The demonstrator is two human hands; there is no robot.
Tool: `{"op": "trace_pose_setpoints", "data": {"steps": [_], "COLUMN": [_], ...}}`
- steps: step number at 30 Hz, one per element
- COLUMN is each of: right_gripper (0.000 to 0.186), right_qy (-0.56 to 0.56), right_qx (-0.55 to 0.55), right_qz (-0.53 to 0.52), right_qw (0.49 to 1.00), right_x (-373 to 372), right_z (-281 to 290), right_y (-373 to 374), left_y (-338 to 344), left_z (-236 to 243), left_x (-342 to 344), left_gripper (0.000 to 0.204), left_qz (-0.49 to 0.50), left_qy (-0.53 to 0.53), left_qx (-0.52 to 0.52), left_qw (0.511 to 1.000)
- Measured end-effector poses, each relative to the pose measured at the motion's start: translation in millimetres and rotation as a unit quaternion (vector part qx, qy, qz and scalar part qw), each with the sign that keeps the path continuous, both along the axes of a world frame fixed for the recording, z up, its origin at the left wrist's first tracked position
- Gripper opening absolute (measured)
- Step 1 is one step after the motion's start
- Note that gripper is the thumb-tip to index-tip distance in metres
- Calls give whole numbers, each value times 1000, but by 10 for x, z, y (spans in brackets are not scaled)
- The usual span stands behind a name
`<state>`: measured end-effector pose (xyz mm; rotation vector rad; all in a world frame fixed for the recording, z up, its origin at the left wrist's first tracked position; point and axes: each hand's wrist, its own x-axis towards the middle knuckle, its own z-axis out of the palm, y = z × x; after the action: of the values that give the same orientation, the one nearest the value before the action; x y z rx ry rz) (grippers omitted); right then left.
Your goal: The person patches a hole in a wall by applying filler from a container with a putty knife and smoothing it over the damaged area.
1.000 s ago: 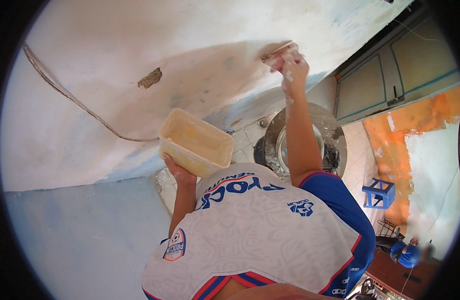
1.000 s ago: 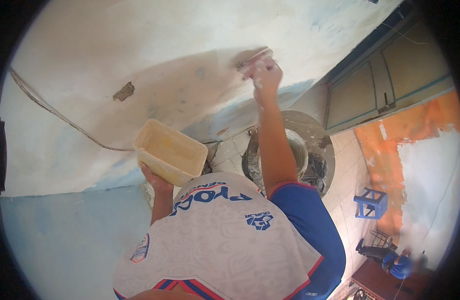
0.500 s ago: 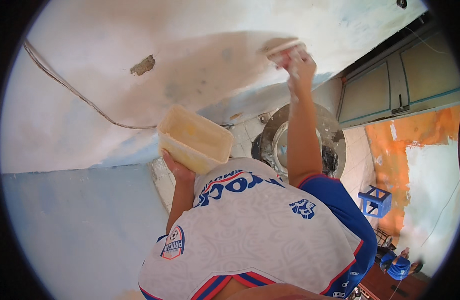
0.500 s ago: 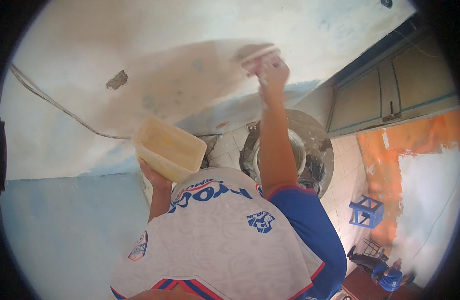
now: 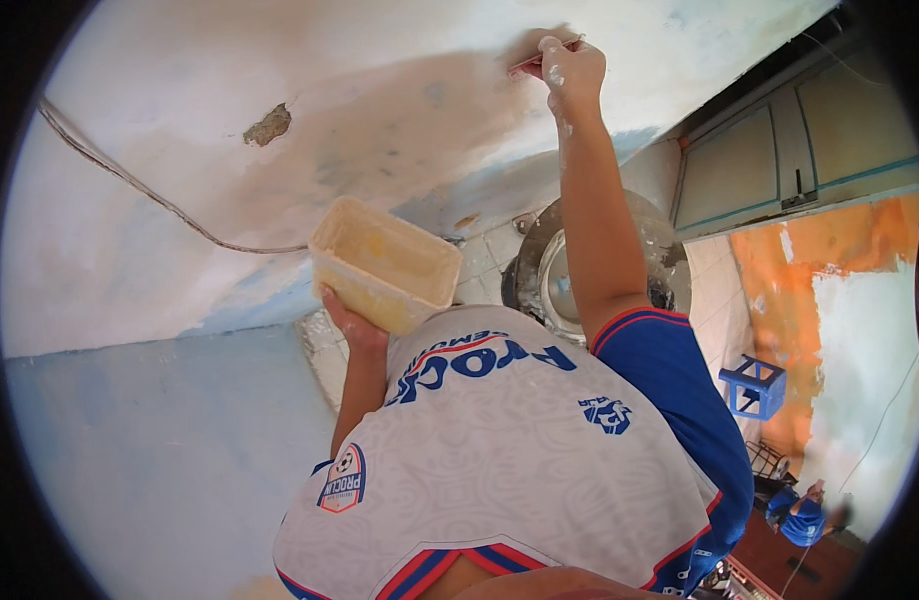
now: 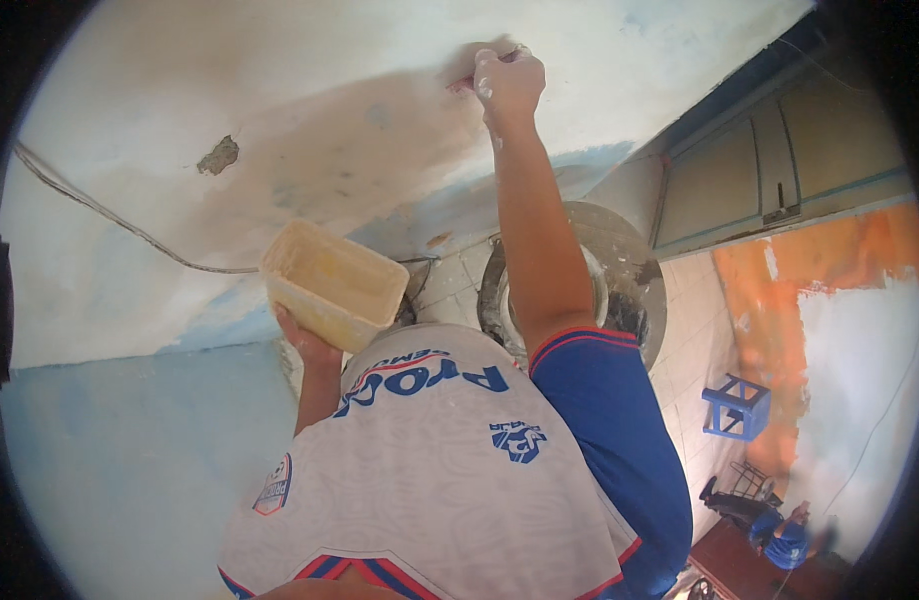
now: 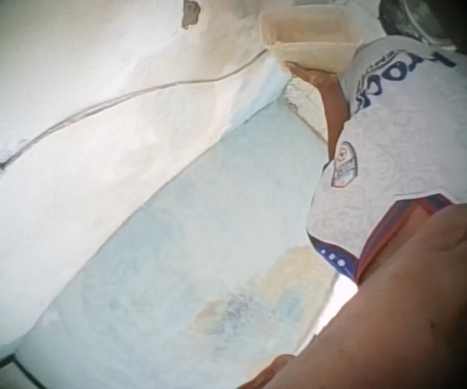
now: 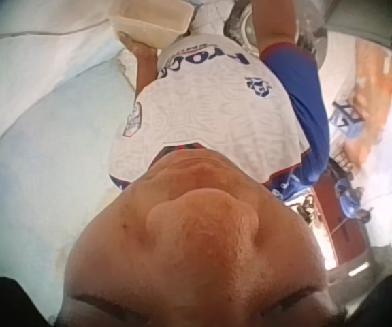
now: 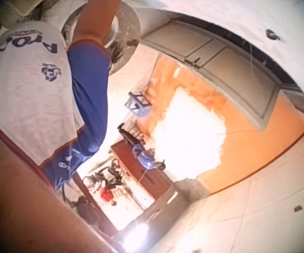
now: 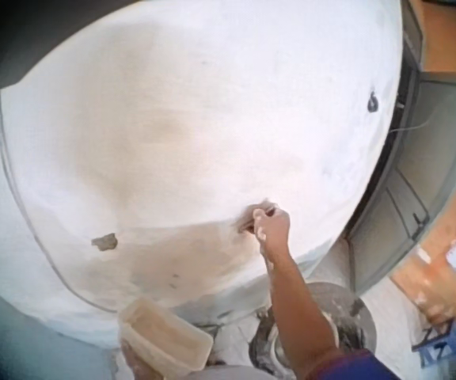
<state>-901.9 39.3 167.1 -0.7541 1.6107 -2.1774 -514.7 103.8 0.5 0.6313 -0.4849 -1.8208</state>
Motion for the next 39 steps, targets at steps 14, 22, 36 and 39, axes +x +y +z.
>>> {"op": "trace_pose_setpoints", "data": {"steps": [14,22,36,39], "right_gripper": [13,17,18,25], "right_qy": [23,109,-81,13], "right_qx": [33,151,3,-115], "right_qz": [-40,-145,-63,49], "right_qw": [998,972,995,992], "right_x": [79,-94,74,-7], "right_z": [-129,-240,24,62], "right_y": [-53,-192,-41,386], "left_y": [-121,-273,-648,-676], "left_z": [85,17,41,43], "left_x": [345,894,1456,1490], "left_gripper": [72,71,71,70], "left_qz": [8,-24,-68,-68], "left_qy": [-14,-18,-22,-25], "left_qx": [31,18,15,49], "left_qw": [999,999,997,996]}}
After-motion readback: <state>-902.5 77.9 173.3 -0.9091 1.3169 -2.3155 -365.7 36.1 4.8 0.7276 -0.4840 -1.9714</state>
